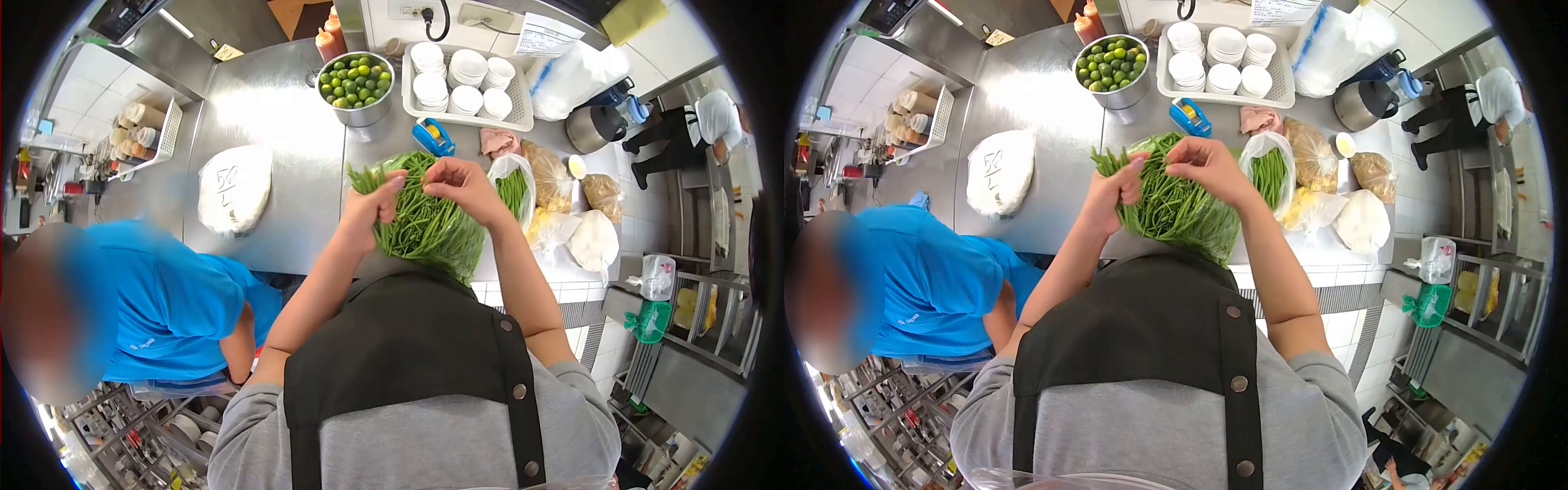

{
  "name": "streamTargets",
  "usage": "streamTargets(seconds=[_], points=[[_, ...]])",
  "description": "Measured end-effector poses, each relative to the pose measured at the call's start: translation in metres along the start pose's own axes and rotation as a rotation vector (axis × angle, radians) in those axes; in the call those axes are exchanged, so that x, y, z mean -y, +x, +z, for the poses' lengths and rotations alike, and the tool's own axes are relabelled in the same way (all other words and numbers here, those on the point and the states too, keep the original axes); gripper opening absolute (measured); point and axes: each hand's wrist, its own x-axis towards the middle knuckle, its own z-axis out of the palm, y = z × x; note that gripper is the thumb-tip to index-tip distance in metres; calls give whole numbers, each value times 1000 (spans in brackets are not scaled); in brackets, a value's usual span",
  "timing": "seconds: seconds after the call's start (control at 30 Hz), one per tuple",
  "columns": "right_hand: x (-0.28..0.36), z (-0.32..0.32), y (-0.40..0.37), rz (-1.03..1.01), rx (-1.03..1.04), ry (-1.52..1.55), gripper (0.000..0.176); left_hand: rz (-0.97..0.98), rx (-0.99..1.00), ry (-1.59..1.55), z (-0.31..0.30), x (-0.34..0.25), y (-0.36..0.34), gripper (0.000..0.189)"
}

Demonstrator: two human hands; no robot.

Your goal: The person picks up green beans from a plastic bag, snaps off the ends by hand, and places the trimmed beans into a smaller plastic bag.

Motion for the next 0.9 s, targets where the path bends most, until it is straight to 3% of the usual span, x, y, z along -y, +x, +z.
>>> streamTargets(seconds=[0.1, 0.23, 0.3, 0.4, 0.5, 0.7, 0.8, 0.9], points=[[6, 20, -7, -14, 0, 87, 13, 106, -31, 232, 21, 1, -4, 26], [0, 25, -6, -43, -17, 25, 13, 188, -22, 273, 17, 2, 1, 17], [9, 23, -7, -25, -90, -112, 14, 164, -19, 342, 19, -6, -5, 15], [15, 27, 1, -132, -200, -78, 16, 117, -35, 434, 24, -12, -12, 11], [19, 25, 4, -161, -149, -281, 11, 69, -52, 458, 24, -8, -13, 10], [-12, 16, 23, -551, -345, -785, 18, -38, 32, 300, 22, -10, -19, 12], [-18, 9, 9, -84, -146, -926, 23, -99, 122, 17, 19, -16, -21, 16], [-14, 12, -3, 158, -41, -731, 26, -159, 243, -335, 1, -20, -14, 18]])
